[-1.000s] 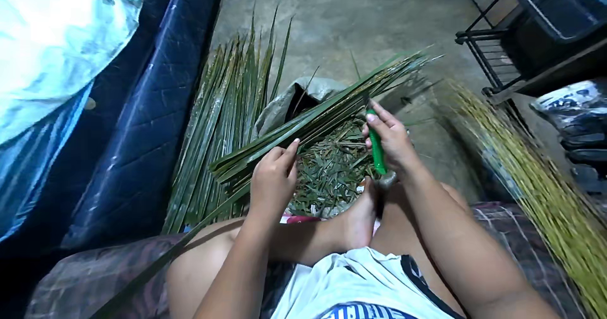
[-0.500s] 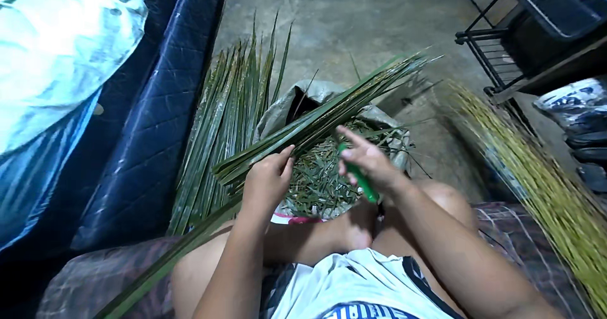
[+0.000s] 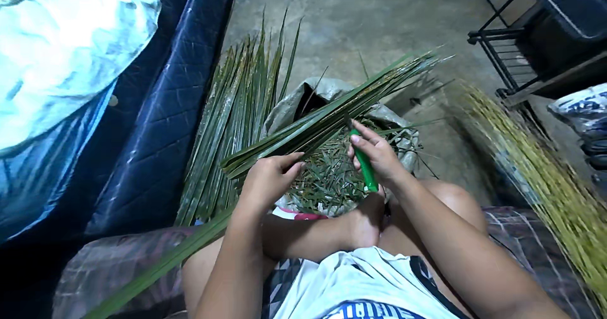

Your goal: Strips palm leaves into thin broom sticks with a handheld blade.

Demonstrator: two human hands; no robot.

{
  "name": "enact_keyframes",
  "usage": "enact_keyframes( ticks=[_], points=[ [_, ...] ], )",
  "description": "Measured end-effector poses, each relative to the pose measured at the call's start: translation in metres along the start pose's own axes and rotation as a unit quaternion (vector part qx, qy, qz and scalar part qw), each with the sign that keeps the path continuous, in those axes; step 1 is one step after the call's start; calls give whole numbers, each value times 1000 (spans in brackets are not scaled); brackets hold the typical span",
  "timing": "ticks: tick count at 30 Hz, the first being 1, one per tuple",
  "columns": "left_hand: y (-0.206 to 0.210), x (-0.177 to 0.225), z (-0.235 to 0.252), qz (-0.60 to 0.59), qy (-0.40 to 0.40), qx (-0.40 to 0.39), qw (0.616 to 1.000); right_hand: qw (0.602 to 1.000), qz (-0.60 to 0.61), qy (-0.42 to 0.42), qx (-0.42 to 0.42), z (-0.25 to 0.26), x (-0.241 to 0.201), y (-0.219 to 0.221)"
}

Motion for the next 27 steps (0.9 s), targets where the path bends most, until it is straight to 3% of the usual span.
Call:
enact_keyframes(
  ticks=[5,8,16,21,27],
  points=[
    [13,14,1,-9,48,60,997,992,-28,31,-121,-18,15,39],
    [19,24,-3,1,51,112,992,986,-26,64,-150,-30,28,64],
    [25,40,-11,36,73,215,973,995,-83,7,-62,-25,19,51],
    [22,45,-16,46,60,236,969,996,-82,-22,-16,-21,5,35],
    [16,56,-32,55,29,235,970,990,-64,-84,90,-11,-27,-15]
  ],
)
Point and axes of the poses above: each hand's wrist, its own z-axis towards the middle knuckle, its own y-axis out of the palm, x = y × z, the point moved 6 cm from there along z, towards the middle knuckle, and after that the axes turned 2 degrees about z, right-handed, at the moved point
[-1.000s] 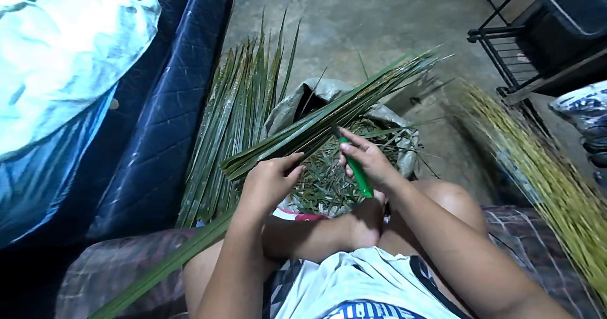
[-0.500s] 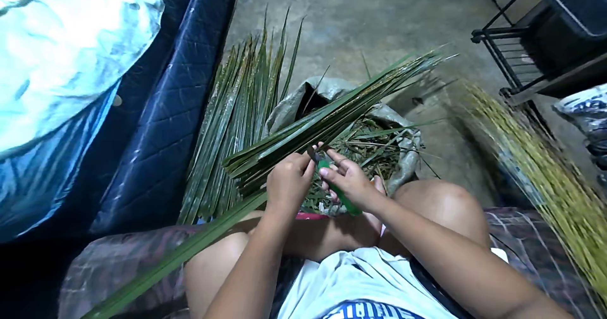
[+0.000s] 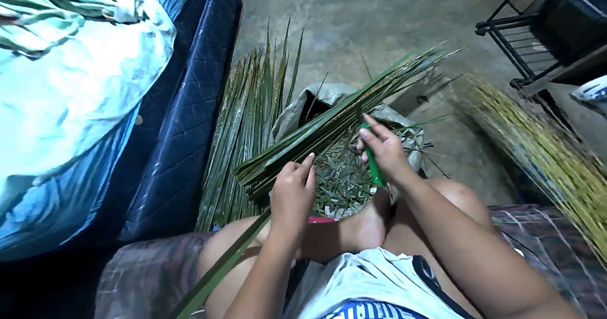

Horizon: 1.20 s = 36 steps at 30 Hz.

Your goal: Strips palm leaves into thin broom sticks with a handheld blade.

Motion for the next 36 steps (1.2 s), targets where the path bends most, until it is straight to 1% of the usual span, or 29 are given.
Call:
enact_keyframes(
  ticks=[1,2,4,7,9,10,12,16,20,25,27,29,31,33,34,36],
  points=[
    [-2,2,-2,2,-7,-2,1000,1000,14,-6,5,2,-4,-8],
    [-4,5,-3,3,-12,-7,1000,1000,25,-11,-9,1,-8,-13],
    [-8,10,-4,7,-22,-16,1000,995,27,-11,-95,-9,-14,-9],
    [-12,21,-3,16,-19,-13,1000,965,9,44,-257,-39,-11,20],
    [-12,29,-2,17,-16,-13,1000,947,2,79,-313,-57,-6,40],
    [-11,32,-2,17,-19,-16,1000,943,4,87,-321,-62,-4,46],
    [-8,35,-2,12,-24,-14,1000,949,11,90,-301,-63,-4,49],
    [-2,40,-5,17,-23,-13,999,972,-31,83,-216,-42,-6,31],
    [3,45,-6,24,-25,-16,999,980,-55,76,-178,-37,-7,21],
    [4,43,-9,25,-43,-43,998,993,-67,28,-92,-20,-14,-4],
    [3,40,-8,41,-51,-61,996,995,-71,24,-72,-14,-15,-13],
    [1,38,-5,54,-29,-54,997,993,-74,27,-92,-17,-14,-10],
    [0,37,-1,45,5,-45,998,981,-111,25,-157,-29,-9,7],
    [0,35,1,31,32,-35,998,958,-166,17,-233,-46,-3,30],
    [2,33,2,19,40,-30,999,948,-193,14,-253,-54,0,40],
    [5,31,2,5,41,-28,999,931,-258,16,-257,-61,3,49]
  ],
)
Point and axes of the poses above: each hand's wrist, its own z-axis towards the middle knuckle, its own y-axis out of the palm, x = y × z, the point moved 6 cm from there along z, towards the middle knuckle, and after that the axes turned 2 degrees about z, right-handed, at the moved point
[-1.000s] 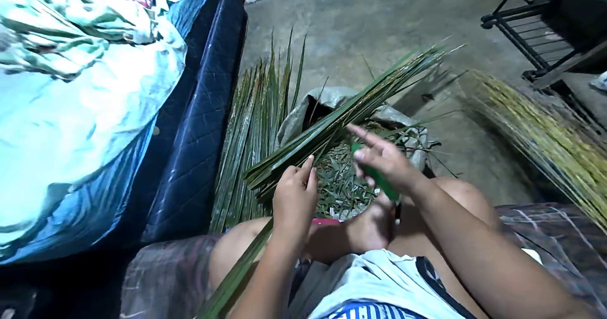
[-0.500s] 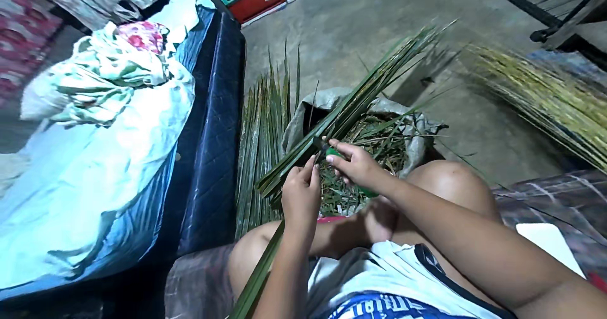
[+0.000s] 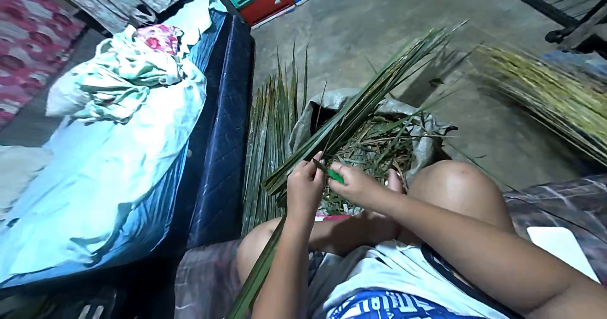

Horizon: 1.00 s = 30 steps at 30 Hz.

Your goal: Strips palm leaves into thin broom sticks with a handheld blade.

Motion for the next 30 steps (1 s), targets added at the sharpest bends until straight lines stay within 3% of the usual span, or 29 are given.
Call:
enact_keyframes(
  ticks=[6,12,16,20,25,30],
  points=[
    [10,5,-3,6,-23,-5,1000,978,-182,95,33,11,-2,-16],
    [11,6,-2,8,-31,7,999,955,-254,116,97,19,1,-25],
    [8,2,-6,1,-24,37,999,953,-182,166,179,25,22,-60],
    [5,-6,-9,-5,-32,34,999,953,-95,133,254,25,36,-89],
    [4,-3,-8,-22,-15,30,999,981,130,38,137,24,29,-41],
    [12,4,-13,-32,-3,4,999,954,275,63,105,25,27,-8]
  ],
)
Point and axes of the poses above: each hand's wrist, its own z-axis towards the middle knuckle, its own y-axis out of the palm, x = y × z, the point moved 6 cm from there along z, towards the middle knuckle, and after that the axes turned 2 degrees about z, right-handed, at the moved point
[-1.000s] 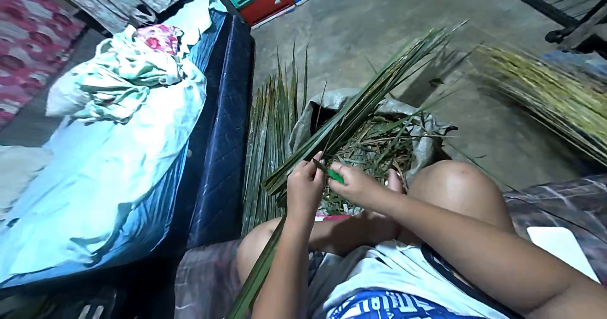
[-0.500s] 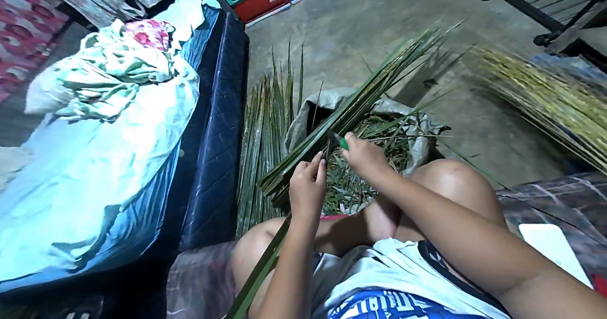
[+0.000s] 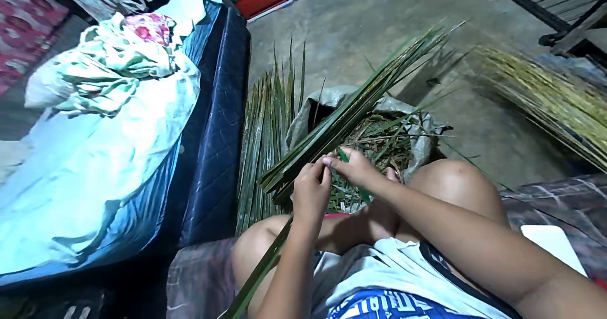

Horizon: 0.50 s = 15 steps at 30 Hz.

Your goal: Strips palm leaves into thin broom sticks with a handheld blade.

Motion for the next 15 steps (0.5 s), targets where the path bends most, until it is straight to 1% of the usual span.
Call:
enact_keyframes(
  ticks=[3,6,8,10,12,14,15],
  points=[
    [6,-1,-2,11,-21,-48,999,995,84,40,36,3,-1,-7],
    [7,0,-4,18,-17,-63,998,988,134,53,46,7,-1,-12],
    [8,1,-5,21,-2,-63,998,990,126,58,30,9,0,-13],
    [9,1,-6,18,18,-44,999,994,86,70,-7,8,1,-11],
    [9,1,-7,17,23,-38,999,994,91,68,4,5,1,-9],
    [10,0,-7,26,5,-73,997,989,135,57,36,4,0,-11],
    [11,0,-7,34,-15,-113,993,985,156,50,56,4,-1,-14]
  ],
)
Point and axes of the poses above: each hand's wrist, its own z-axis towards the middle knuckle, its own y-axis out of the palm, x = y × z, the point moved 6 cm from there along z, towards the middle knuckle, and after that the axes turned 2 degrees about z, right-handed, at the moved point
